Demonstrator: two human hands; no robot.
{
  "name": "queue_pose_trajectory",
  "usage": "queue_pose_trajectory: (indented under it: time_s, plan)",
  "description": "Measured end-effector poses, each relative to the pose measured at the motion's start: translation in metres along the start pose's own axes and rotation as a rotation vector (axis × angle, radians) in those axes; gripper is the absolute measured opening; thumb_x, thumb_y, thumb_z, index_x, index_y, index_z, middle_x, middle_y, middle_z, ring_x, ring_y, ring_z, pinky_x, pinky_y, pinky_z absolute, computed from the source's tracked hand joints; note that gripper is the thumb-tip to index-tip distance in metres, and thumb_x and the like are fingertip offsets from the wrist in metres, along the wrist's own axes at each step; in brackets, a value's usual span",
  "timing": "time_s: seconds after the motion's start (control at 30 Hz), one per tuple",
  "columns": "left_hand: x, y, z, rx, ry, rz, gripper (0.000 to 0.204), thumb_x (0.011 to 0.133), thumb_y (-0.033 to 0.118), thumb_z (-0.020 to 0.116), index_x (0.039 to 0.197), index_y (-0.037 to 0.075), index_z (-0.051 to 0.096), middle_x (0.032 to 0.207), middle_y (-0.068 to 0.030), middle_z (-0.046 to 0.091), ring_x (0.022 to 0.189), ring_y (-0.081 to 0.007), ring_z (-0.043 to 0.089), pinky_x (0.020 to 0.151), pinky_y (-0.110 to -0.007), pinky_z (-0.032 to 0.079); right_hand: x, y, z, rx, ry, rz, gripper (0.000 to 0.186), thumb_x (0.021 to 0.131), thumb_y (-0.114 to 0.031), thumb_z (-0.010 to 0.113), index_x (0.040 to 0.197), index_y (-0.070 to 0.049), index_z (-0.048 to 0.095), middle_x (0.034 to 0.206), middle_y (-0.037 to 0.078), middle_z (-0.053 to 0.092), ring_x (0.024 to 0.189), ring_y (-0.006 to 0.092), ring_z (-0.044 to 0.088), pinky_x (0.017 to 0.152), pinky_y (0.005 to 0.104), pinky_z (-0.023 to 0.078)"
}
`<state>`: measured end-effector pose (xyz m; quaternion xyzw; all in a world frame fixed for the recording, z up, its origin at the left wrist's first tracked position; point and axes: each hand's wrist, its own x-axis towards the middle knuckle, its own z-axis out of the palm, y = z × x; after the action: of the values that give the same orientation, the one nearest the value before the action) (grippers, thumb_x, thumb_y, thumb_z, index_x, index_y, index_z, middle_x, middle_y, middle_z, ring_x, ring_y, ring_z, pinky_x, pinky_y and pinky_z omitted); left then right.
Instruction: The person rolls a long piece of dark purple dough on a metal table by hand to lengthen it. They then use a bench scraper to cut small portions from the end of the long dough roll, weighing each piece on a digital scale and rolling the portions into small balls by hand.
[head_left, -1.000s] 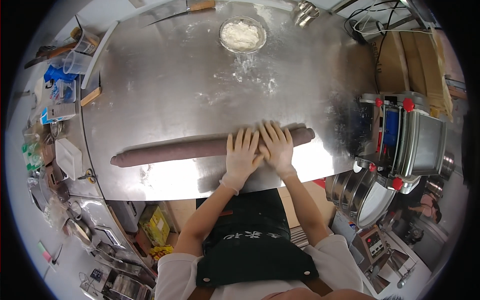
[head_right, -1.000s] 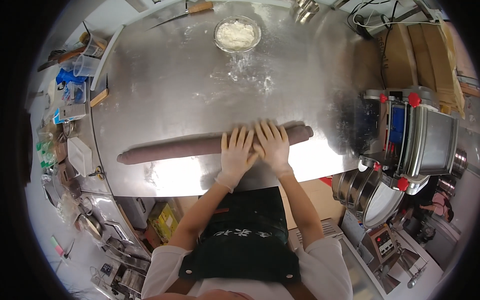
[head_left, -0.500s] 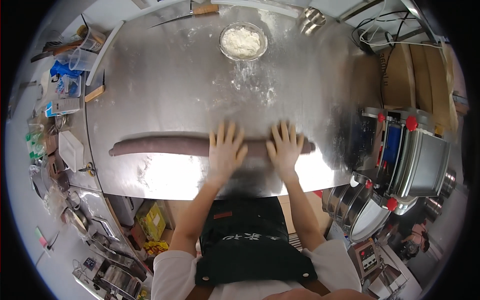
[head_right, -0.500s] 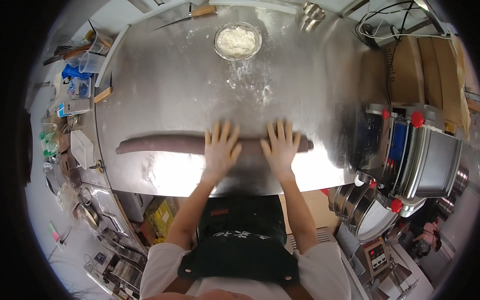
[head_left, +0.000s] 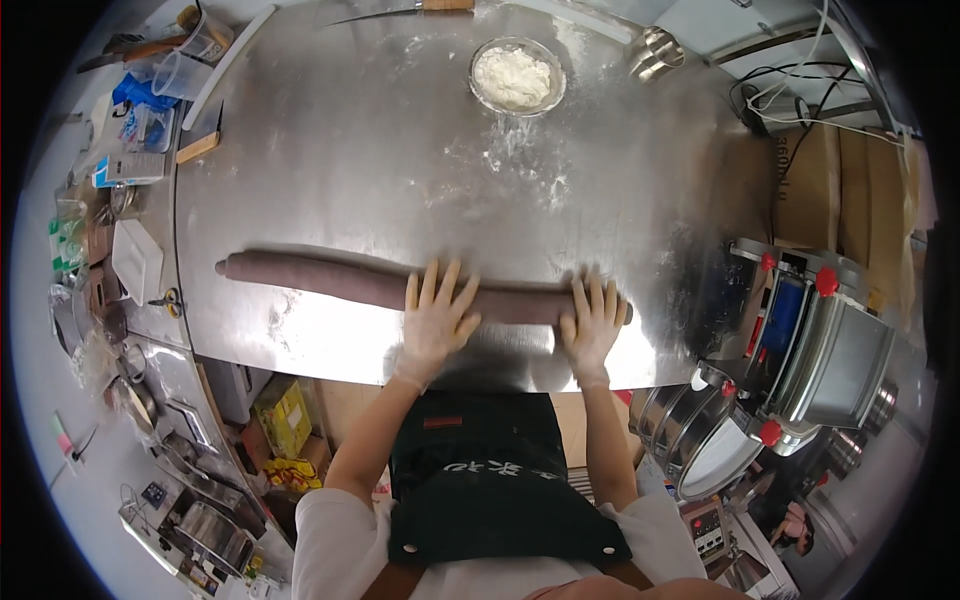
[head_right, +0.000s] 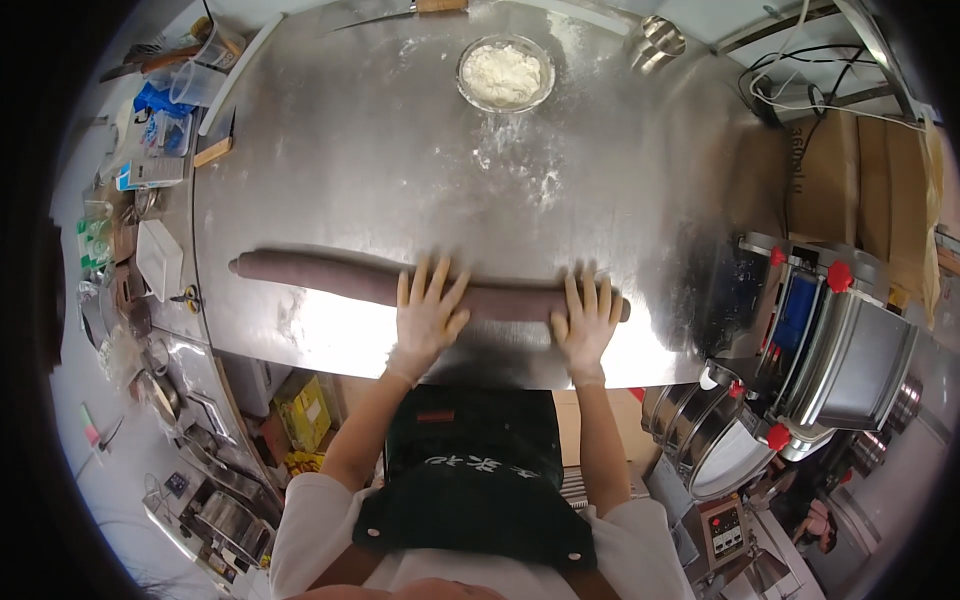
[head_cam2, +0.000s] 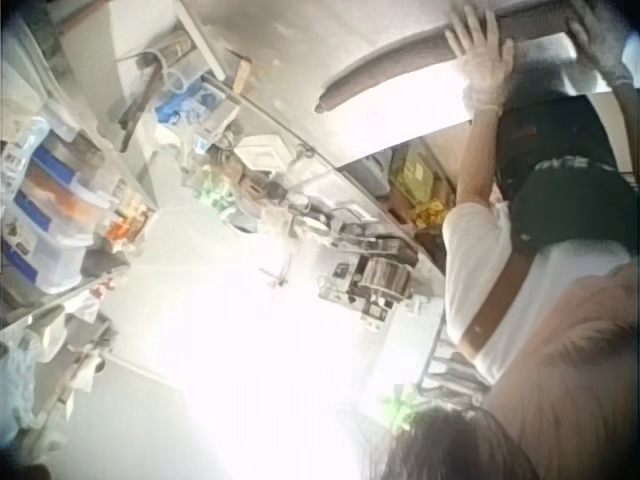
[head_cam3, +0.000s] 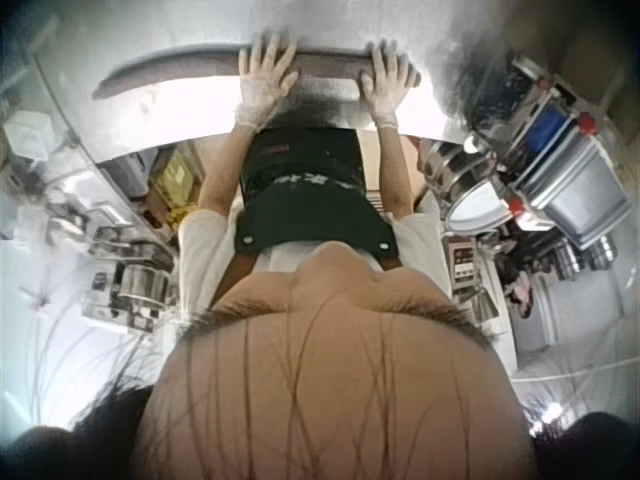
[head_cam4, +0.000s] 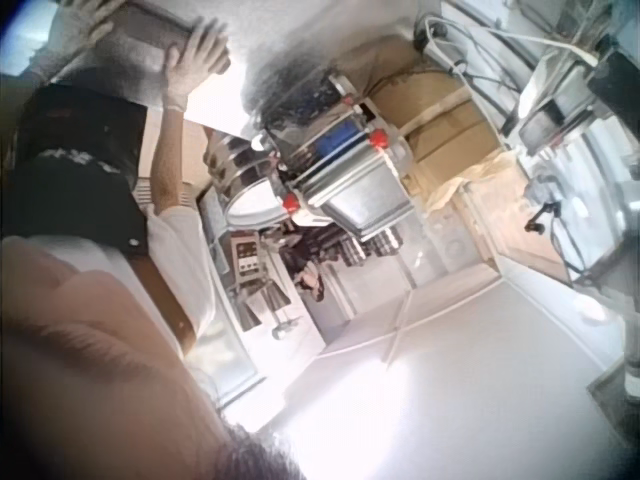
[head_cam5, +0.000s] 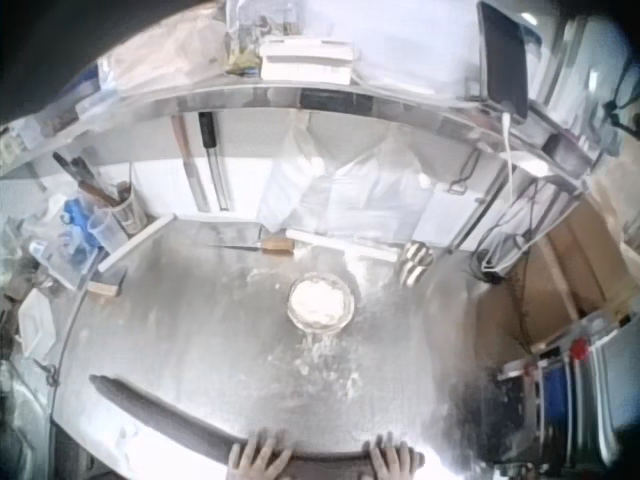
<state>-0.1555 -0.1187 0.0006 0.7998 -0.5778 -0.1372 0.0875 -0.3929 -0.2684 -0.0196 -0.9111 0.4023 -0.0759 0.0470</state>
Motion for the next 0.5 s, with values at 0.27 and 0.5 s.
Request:
queue_pose_trajectory:
  time_s: [0.27, 0.5]
  plan:
    - [0.072, -0.010, 0.002, 0.038, 0.112, -0.195, 0.074, 0.092, 0.046, 0.058, 0.151, 0.008, 0.036, 0.157, -0.0159, 0.032, 0.146, -0.0397, 0.024, 0.119, -0.055, 0.018, 0.073, 0.029, -0.009, 0.060, -0.007, 0.064, 0.057, 0.095, -0.041, 0.051, 0.143, -0.010, 0.049, 0.147, 0.017, 0.048, 0.137, 0.0422, 0.039, 0.115, 0.0557, 0.027]
    - [0.087, 0.080, 0.022, -0.193, 0.045, 0.102, 0.081, 0.091, 0.046, 0.059, 0.148, -0.005, 0.033, 0.154, -0.0227, 0.034, 0.146, -0.0341, 0.027, 0.121, -0.048, 0.018, 0.098, 0.007, -0.010, 0.130, -0.077, -0.054, 0.060, 0.096, -0.043, 0.051, 0.141, -0.004, 0.049, 0.146, 0.018, 0.049, 0.139, 0.0358, 0.039, 0.115, 0.0500, 0.029]
